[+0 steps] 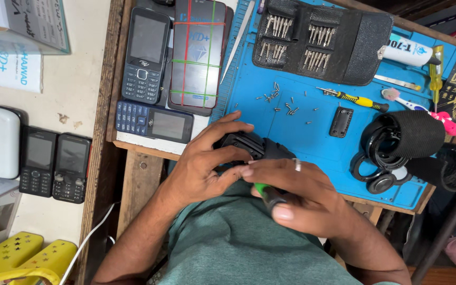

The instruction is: The person uses a green-handled screwdriver to fasten screws into a black electronic device on a blue work mat. They repeatedly pick up screws, align them, and tighten them into the device while holding it steady with the other hand. The device is rotated and repositioned several times during the process.

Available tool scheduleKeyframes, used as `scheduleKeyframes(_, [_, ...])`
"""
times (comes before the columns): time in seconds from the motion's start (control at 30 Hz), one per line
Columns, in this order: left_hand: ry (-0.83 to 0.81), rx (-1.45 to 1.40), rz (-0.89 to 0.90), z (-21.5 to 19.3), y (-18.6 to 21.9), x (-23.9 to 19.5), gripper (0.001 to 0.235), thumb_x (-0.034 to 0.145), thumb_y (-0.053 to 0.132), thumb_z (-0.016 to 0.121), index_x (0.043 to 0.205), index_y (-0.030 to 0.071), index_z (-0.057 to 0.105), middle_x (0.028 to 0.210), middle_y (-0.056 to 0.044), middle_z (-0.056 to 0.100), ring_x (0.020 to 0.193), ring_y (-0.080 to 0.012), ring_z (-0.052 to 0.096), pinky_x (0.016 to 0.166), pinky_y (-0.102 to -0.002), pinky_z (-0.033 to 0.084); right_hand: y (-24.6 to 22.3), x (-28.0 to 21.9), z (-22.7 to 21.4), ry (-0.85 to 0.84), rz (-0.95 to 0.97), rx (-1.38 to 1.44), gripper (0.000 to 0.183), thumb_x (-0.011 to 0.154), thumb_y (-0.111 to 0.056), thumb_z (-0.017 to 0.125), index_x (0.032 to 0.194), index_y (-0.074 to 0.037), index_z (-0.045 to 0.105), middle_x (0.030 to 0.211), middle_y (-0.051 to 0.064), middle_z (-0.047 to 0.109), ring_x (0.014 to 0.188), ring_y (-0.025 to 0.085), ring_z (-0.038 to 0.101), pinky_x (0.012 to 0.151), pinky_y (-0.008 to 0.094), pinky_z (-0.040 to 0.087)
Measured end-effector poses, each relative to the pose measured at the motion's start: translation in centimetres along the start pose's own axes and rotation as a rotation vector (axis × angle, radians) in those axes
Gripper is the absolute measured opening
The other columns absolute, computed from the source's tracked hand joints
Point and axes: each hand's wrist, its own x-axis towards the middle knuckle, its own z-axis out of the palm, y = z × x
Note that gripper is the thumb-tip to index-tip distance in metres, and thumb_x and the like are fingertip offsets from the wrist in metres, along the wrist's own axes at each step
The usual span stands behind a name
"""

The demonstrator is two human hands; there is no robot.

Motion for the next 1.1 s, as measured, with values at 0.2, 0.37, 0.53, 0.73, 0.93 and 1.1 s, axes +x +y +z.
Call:
scheduleKeyframes(0.2, [0.006, 0.028, -0.024, -0.1, 0.9, 0.1, 0.021, 0.082, 0.022, 0.087, 0.091, 0.007, 0.075, 0.137, -0.013, 0.063, 0.143, -0.0392, 0.054, 0.119, -0.050, 0.050, 2.3, -2.8, -0.6, 0.436, -0.285, -0.121, 0.039, 0.109, -0.039, 0.048, 0.128, -0.007, 0.061, 0.118, 0.015, 0.069, 0.097, 0.034, 0.069, 0.088, 0.045, 0.057])
scheduleKeyframes(0.37, [0.016, 0.065, -0.057, 0.1, 1.6, 0.4, 0.019, 0.086, 0.020, 0.085, 0.090, 0.006, 0.073, 0.137, -0.011, 0.064, 0.145, -0.0382, 0.054, 0.120, -0.048, 0.050, 4.8, -6.1, 0.0, 0.962, -0.127, -0.456, 0.042, 0.102, -0.025, 0.067, 0.133, -0.006, 0.048, 0.096, 0.012, 0.065, 0.069, 0.017, 0.061, 0.056, 0.024, 0.053])
scheduleKeyframes(0.53, [-0.042, 0.171, -0.142, -0.1, 2.7, 1.2, 0.021, 0.088, 0.024, 0.082, 0.091, 0.006, 0.071, 0.134, -0.010, 0.063, 0.142, -0.0385, 0.053, 0.114, -0.048, 0.050, 5.3, -7.7, -1.1, 0.479, -0.030, -0.970, 0.088, 0.063, -0.064, 0.084, 0.123, -0.005, 0.060, 0.100, 0.014, 0.068, 0.084, 0.027, 0.070, 0.070, 0.035, 0.058])
scheduleKeyframes(0.73, [-0.153, 0.359, -0.166, -0.4, 4.1, 2.1, 0.024, 0.091, 0.031, 0.075, 0.092, 0.007, 0.069, 0.130, -0.007, 0.062, 0.138, -0.0356, 0.054, 0.112, -0.050, 0.047, 6.5, -8.4, -0.6, 0.422, 0.065, -0.928, 0.076, 0.066, -0.044, 0.095, 0.121, -0.003, 0.064, 0.120, 0.016, 0.073, 0.101, 0.026, 0.075, 0.079, 0.034, 0.063])
scheduleKeyframes(0.93, [-0.178, 0.577, -0.023, -0.7, 4.7, 2.8, 0.023, 0.090, 0.033, 0.071, 0.091, 0.009, 0.071, 0.119, -0.006, 0.062, 0.128, -0.0280, 0.059, 0.116, -0.056, 0.038, 7.1, -8.1, -1.5, 0.361, -0.032, -0.965, 0.068, 0.064, -0.039, 0.097, 0.113, -0.002, 0.067, 0.118, 0.016, 0.073, 0.094, 0.026, 0.076, 0.073, 0.034, 0.062])
scheduleKeyframes(1.1, [-0.281, 0.420, -0.061, -2.1, 5.3, 3.0, 0.023, 0.091, 0.027, 0.072, 0.100, 0.006, 0.071, 0.120, -0.008, 0.063, 0.118, -0.0289, 0.062, 0.101, -0.042, 0.052, 7.0, -7.7, -2.4, 0.336, -0.052, -0.937, 0.066, 0.065, -0.038, 0.097, 0.112, 0.000, 0.069, 0.115, 0.018, 0.074, 0.087, 0.024, 0.076, 0.069, 0.032, 0.061])
